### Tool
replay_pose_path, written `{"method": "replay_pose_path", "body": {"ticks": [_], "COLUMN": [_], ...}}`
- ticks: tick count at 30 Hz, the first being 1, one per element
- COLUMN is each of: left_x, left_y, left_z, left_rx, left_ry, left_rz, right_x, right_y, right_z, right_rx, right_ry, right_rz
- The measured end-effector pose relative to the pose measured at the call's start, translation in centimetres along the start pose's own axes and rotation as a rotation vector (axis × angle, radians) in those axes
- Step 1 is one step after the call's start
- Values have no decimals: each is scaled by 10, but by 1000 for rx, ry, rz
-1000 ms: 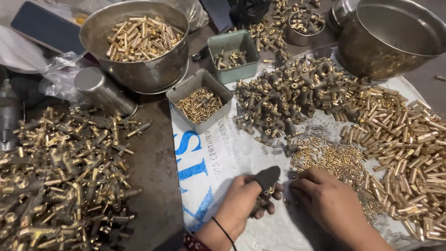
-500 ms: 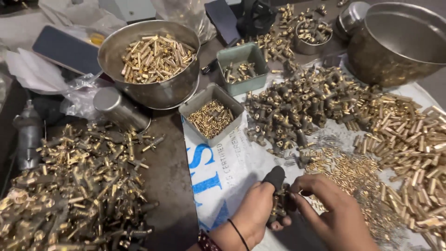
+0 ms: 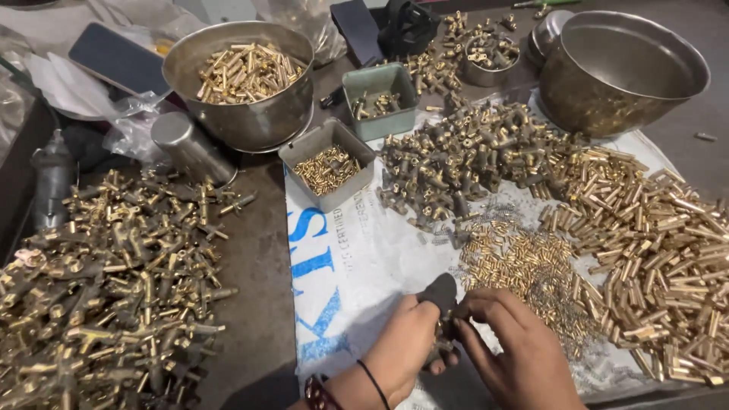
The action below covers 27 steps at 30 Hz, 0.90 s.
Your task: Assembling small metal fittings by inserting pins into valve bodies.
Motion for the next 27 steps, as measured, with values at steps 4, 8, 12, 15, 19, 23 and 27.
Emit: {"method": "replay_pose_path", "body": {"ticks": [4, 8, 12, 15, 19, 23, 27], "left_x": [-1, -10, -37, -50, -39, -14, -10], "left_y": [6, 19, 27, 44, 61, 64, 52], "left_z": [3, -7, -30, -29, -5, 5, -18], "left_rx": [-5, -47, 63, 94, 14, 52, 136], "left_ry": [53, -23, -100, -3, 63, -17, -9], "left_rz": [-62, -100, -137, -111, -129, -238, -251], "right_x": [3, 5, 2, 14, 8, -16, -38], "right_y": [27, 75, 85, 90, 99, 104, 134], "right_z": [0, -28, -90, -93, -79, -68, -51], "right_rx": [44, 159, 168, 98, 303, 640, 607], "right_ry": [-35, -193, -274, -351, -255, -65, -63], "right_rz": [-24, -266, 66, 263, 50, -347, -138]}}
Point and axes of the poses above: each hand's wrist, its own z-axis away from the middle knuckle, its own x-axis out of the palm, y = z × x, the point moved 4 cm from there along -z, towards the middle knuckle, and after that the axes turned 11 degrees about -x, right-handed, at the moved point
